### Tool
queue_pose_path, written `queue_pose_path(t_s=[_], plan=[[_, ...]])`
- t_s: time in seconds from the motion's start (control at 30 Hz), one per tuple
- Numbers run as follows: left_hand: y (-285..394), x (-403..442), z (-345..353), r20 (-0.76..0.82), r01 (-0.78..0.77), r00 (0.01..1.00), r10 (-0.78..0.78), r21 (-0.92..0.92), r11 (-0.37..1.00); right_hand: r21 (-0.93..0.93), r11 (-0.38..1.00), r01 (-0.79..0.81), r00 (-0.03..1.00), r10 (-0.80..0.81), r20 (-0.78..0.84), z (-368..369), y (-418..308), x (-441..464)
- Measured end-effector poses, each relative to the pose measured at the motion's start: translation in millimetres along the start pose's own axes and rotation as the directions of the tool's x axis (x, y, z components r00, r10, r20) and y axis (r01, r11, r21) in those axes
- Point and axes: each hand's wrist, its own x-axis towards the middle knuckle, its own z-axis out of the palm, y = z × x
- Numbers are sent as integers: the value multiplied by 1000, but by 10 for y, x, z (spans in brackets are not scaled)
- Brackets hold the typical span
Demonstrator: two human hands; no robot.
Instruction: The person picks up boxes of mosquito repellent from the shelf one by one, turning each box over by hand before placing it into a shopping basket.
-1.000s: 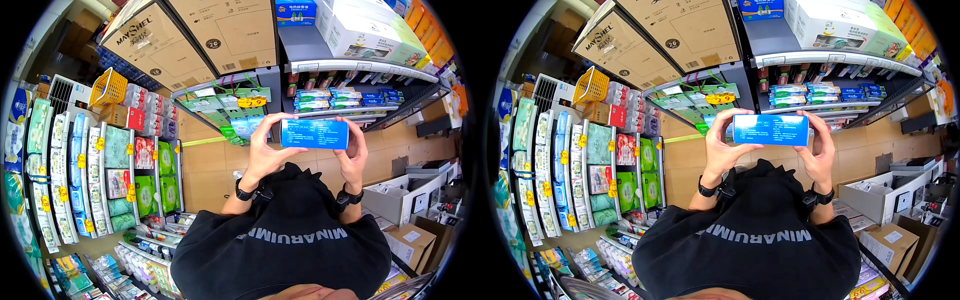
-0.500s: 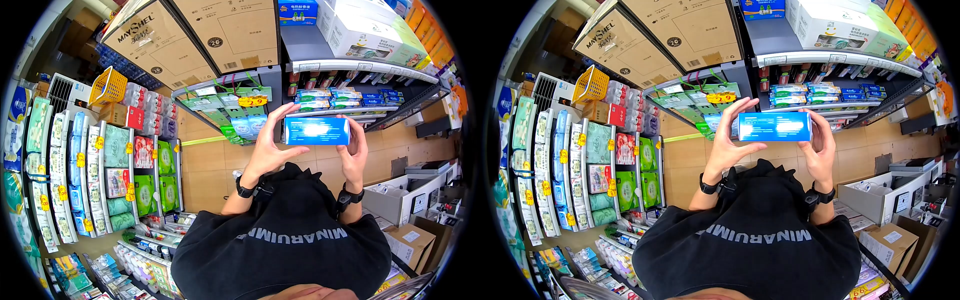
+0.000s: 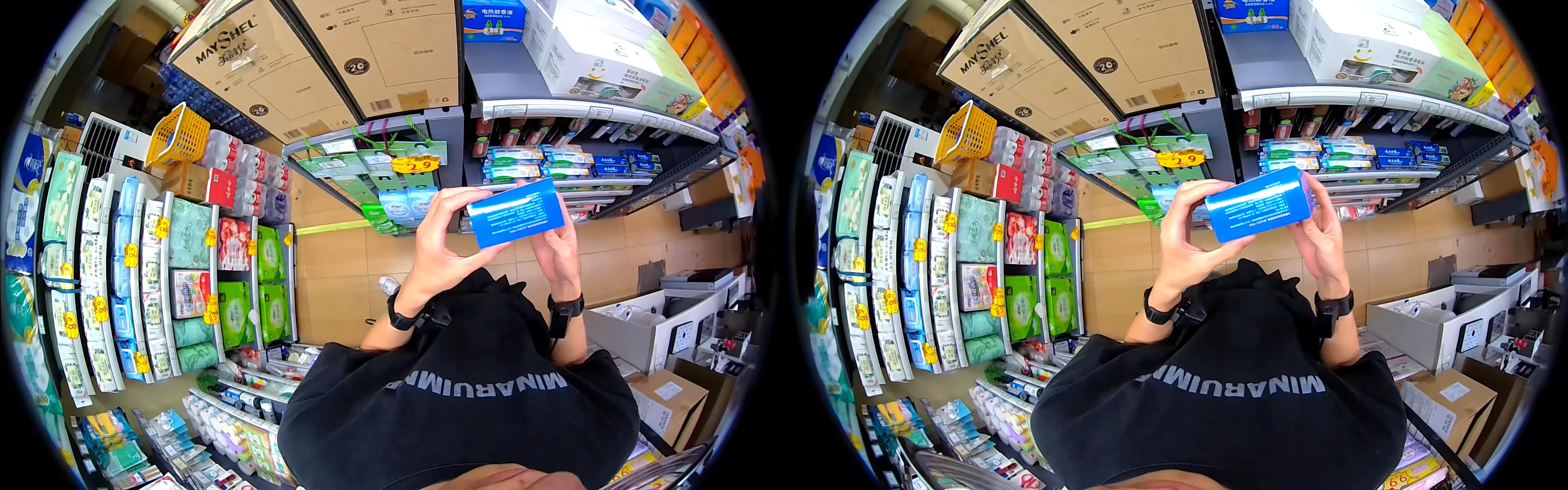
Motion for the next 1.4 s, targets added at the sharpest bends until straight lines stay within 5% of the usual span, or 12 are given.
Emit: queue_pose_path(t_s=[0.33, 0.47, 0.67, 0.73, 0.77, 0.87, 0.9, 1.1, 1.2, 1.23, 1.33, 1.4], plan=[[171, 1, 48, 44, 89, 995, -94, 110, 990, 201, 968, -149, 988, 151, 5, -74, 173, 18], [24, -5, -35, 188, 144, 976, -114, -155, 977, 157, 961, -226, 969, 238, -62, -114, 149, -13], [-89, 123, -77, 296, 3, 955, 11, -46, 999, -10, 764, -645, 763, 644, -43, -115, 21, -29], [-26, 131, -61, 302, 14, 953, 18, -102, 995, -85, 760, -645, 764, 644, -44, -6, -4, -75], [-14, 135, -52, 352, 26, 936, 13, -108, 994, -342, 802, -490, 852, 524, 6, 130, -124, -146], [22, 137, -27, 382, 23, 924, 20, -106, 994, -371, 775, -511, 816, 574, 76, 164, -227, -167], [36, 128, -18, 358, 4, 933, 31, -96, 995, -409, 857, -312, 881, 423, 213, 126, -203, -197], [74, 95, 4, 325, -7, 945, 34, -86, 996, -471, 877, -91, 896, 279, 346, 5, -108, -192], [77, 72, -20, 321, -40, 945, 66, -88, 995, -284, 938, -200, 871, 303, 387, 55, -86, -128], [68, 62, -39, 330, -57, 940, 88, -105, 993, -353, 884, -308, 888, 400, 228, 241, -260, -161], [-30, -1, -106, 261, -83, 956, 132, -189, 978, -269, 830, -489, 837, 533, 124, 134, -221, -86], [-132, -63, -122, 174, -45, 979, 107, -331, 943, 288, 806, -518, 852, 455, 259, -26, -146, -74]])
